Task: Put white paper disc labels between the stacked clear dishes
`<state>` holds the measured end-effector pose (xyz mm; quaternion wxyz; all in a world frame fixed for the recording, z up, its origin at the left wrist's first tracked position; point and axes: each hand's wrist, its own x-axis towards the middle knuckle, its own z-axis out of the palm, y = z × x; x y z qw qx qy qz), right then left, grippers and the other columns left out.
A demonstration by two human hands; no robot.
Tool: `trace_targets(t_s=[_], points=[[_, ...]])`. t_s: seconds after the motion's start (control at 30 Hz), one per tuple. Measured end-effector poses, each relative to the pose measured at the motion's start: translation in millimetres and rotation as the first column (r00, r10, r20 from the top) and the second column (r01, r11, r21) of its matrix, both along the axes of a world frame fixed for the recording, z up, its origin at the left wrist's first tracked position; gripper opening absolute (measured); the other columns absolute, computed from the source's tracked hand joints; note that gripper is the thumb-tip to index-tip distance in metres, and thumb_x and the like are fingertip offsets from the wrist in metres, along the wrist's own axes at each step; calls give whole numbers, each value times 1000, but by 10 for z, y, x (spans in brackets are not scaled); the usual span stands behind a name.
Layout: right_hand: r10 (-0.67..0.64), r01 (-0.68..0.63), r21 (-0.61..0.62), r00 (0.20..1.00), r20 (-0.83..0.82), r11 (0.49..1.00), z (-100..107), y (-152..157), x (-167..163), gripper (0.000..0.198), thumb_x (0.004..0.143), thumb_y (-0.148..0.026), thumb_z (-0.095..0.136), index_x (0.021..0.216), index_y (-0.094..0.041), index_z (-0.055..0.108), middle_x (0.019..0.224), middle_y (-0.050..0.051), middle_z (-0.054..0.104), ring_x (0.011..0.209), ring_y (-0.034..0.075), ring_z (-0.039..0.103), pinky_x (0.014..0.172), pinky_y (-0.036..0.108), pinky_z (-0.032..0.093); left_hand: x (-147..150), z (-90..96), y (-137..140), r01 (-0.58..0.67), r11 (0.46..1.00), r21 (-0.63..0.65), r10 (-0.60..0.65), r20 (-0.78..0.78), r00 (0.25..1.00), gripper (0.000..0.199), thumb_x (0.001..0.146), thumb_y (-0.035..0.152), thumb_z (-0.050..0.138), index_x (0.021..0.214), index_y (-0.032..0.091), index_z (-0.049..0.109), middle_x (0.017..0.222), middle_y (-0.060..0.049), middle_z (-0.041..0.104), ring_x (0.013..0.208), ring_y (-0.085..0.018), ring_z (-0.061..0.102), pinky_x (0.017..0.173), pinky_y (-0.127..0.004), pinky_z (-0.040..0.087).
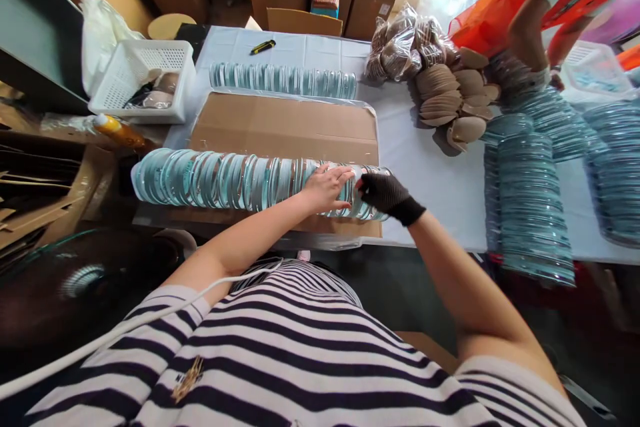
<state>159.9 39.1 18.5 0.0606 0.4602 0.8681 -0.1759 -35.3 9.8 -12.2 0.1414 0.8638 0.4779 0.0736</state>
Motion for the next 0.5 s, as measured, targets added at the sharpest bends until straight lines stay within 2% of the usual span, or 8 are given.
trace_targets(t_s=[0.13,0.2,0.23,0.3,0.37,0.43,0.47,0.5], points=[[-74,85,-61,984,160,995,-595,-828,59,39,94,-25,40,119,-16,68,125,13,67,103,25,67,82,31,49,-10,-12,-30,-5,1000,12,5,4,1000,75,84,56,61,147,21,39,156,-6,40,140,-24,42,123,-43,16],[-98,121,-90,969,228,989,-822,-1071,29,42,97,-26,36,125,-20,66,132,11,64,106,27,66,83,33,51,-20,7,-43,-2,1000,15,2,9,1000,75,84,55,62,146,20,39,156,-7,40,140,-23,42,124,-44,15],[-95,125,-111,965,243,986,-869,-1124,31,42,97,-27,36,126,-22,67,131,10,65,106,27,67,83,34,51,-21,26,-45,0,1000,9,0,7,1000,74,84,53,62,146,20,39,156,-7,40,141,-23,41,124,-44,15],[-119,143,-100,969,216,985,-799,-1078,98,41,97,-27,36,123,-23,68,125,9,68,106,26,67,86,33,51,3,83,-32,-2,1000,-14,1,-9,1000,71,85,52,62,145,20,41,156,-7,41,144,-25,36,124,-47,15],[-229,227,33,966,119,973,-551,-823,232,43,99,-27,32,124,-21,67,123,9,69,111,24,65,92,31,49,81,141,5,-2,1000,-20,2,-23,1000,71,86,53,60,146,20,41,157,-7,40,149,-27,28,124,-51,12],[-368,362,230,930,-17,903,-240,-393,359,45,99,-28,31,129,-18,63,126,11,67,115,23,62,96,30,46,209,171,55,16,1000,-7,-16,-22,1000,76,87,56,58,150,21,35,160,-7,33,152,-29,19,124,-54,11],[-402,393,277,915,-29,877,-103,-140,391,44,98,-29,35,131,-17,61,126,12,67,115,25,62,95,31,47,281,169,80,32,999,-5,-32,-23,999,79,87,58,57,152,21,31,162,-7,30,152,-29,18,124,-54,13],[-378,362,249,926,18,899,7,117,395,43,96,-32,42,132,-17,61,125,12,68,115,26,62,94,32,47,350,155,101,47,999,-9,-48,-30,998,81,88,59,56,154,20,29,163,-7,28,152,-28,19,124,-53,15]])
